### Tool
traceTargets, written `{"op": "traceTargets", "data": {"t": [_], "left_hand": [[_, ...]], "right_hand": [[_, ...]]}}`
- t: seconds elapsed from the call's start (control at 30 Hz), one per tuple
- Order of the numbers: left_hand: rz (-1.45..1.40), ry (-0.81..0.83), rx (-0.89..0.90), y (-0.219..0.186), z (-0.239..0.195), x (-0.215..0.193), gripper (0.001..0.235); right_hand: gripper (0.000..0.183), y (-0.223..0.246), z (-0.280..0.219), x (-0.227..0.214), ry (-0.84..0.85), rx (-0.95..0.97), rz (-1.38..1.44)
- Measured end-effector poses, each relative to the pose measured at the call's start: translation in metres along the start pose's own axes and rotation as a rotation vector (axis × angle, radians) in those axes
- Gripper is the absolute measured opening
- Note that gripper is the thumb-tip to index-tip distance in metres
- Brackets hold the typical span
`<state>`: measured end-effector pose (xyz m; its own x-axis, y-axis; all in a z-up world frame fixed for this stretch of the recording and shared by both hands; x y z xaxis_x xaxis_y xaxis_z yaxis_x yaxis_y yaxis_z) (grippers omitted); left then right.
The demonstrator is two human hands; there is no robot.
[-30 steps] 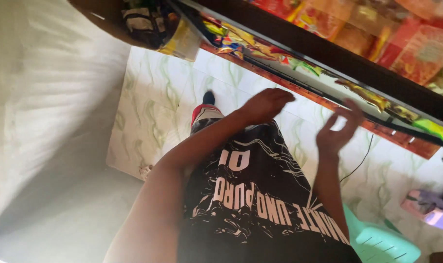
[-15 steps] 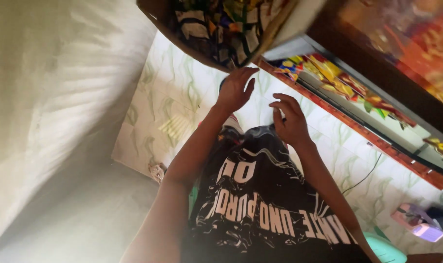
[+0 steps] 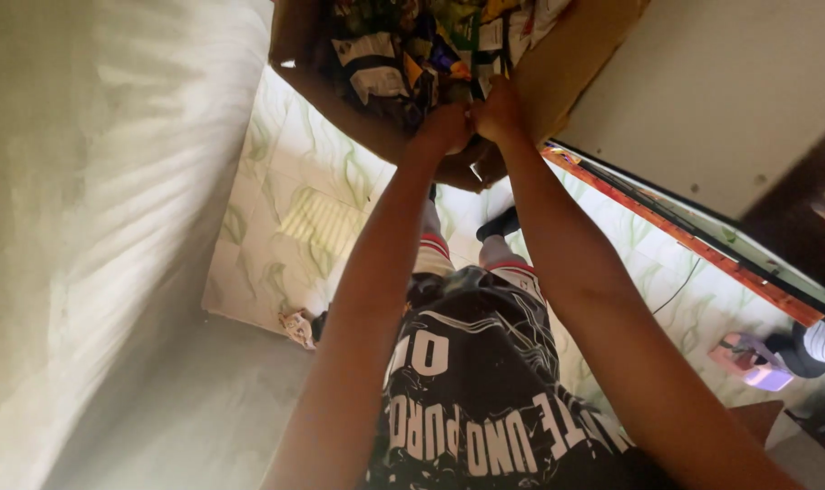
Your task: Organize snack bags from a box onto shelves in a display case.
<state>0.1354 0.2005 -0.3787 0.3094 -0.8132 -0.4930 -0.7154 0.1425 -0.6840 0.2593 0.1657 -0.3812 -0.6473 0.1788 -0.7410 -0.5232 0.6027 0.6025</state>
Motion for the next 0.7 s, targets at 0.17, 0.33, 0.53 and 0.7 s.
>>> {"op": "traceTargets", "data": {"t": [0.17, 0.33, 0.53, 0.7], "left_hand": [[-0.007, -0.043, -0.034, 0.068, 0.043, 0.066, 0.067], [-0.091, -0.119, -0.010, 0.064, 0.044, 0.057, 0.086], [-0.016, 0.035, 0.000, 0.031, 0.003, 0.018, 0.078], [0.286, -0.307, 0.372, -0.051, -0.075, -0.071, 0.078]], "right_hand": [[0.056, -0.047, 0.011, 0.034, 0.201, 0.256, -0.426], [0.031, -0.074, 0.007, 0.058, 0.325, 0.205, -0.601], [0.023, -0.028, -0.004, 0.025, 0.203, 0.097, -0.337], [0.023, 0.015, -0.055, -0.039, 0.142, 0.240, 0.543]]}}
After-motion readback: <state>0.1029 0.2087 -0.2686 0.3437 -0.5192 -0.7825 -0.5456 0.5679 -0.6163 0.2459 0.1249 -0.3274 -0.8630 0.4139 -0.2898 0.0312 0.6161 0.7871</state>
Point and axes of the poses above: each hand's wrist, its own z-axis towards the middle knuckle, its own x-axis out of the palm, y = z × x, the point moved 8 cm from there along z, towards the middle knuckle, and after that the axes turned 7 degrees about -y, right-handed, at the moved point
